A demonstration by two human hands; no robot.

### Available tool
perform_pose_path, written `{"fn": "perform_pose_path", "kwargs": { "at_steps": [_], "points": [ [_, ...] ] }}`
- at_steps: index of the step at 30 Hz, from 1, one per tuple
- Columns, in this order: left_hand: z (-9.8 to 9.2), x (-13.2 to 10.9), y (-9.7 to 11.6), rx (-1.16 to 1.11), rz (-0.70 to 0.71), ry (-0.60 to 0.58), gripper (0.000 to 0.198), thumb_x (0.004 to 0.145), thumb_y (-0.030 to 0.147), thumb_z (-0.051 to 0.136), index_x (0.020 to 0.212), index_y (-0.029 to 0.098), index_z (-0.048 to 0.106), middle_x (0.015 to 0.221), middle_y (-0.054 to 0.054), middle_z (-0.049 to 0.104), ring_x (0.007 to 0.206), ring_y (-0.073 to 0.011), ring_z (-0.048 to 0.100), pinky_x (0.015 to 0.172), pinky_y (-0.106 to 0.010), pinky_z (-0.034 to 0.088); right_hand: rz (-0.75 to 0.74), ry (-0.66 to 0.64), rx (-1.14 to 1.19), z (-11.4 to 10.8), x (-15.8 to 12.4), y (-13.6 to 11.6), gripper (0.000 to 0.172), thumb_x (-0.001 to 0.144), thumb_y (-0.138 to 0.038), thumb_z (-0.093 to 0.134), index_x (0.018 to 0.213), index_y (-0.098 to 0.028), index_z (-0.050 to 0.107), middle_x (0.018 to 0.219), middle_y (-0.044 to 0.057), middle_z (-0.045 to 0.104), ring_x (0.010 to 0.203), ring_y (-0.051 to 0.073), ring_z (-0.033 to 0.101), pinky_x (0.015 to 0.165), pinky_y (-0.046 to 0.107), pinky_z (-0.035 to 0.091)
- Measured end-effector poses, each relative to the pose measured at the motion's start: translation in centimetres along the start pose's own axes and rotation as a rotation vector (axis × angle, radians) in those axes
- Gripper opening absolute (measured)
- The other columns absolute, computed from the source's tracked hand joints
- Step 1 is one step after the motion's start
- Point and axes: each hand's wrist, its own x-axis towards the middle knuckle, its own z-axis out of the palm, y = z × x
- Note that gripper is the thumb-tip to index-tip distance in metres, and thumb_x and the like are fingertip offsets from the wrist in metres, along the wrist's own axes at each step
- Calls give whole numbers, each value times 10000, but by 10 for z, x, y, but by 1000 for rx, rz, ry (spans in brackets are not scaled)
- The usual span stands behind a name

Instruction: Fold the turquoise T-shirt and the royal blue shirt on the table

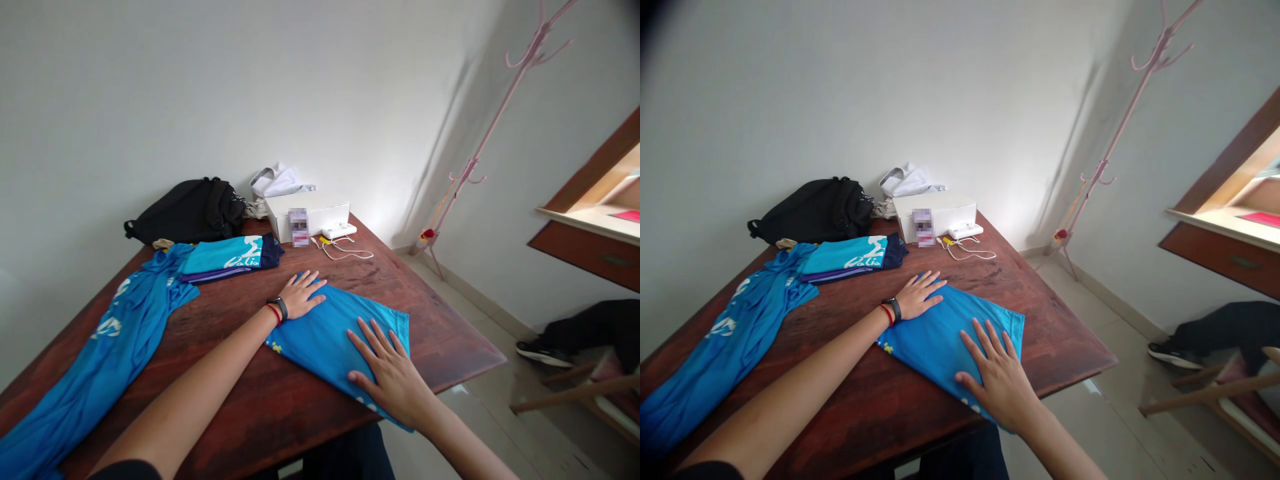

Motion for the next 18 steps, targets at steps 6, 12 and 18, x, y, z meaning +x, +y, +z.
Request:
{"fn": "perform_pose_path", "kwargs": {
  "at_steps": [6, 12, 18],
  "points": [
    [1, 2, -2, -7, 1, 105, 518, 1002, 575, 431, 1439, 310, 516, 1556, -70, 429, 1440, -299, 364, 1173, -499, 286, 215, 98, -22, 12, -13, 25, 682, 973, -662, 374, 1565, -329, 314, 1659, 28, 190, 1529, 338, 98, 1195, 618, 215],
    [-11, 20, -6, 13, -55, 203, 376, 990, 459, 510, 1235, 209, 647, 1204, -108, 648, 1142, -270, 591, 1022, -408, 437, 306, 125, 63, 8, -7, 50, 654, 979, -622, 374, 1518, -256, 430, 1628, 76, 303, 1513, 330, 207, 1199, 589, 228],
    [-21, 48, -24, 7, -85, 131, 374, 920, 559, 580, 878, 207, 700, 942, -80, 694, 921, -259, 652, 822, -346, 475, 336, 263, 122, -22, 33, 104, 466, 937, -454, 497, 1252, -149, 656, 1247, 174, 651, 1116, 297, 651, 981, 417, 485]
  ]
}}
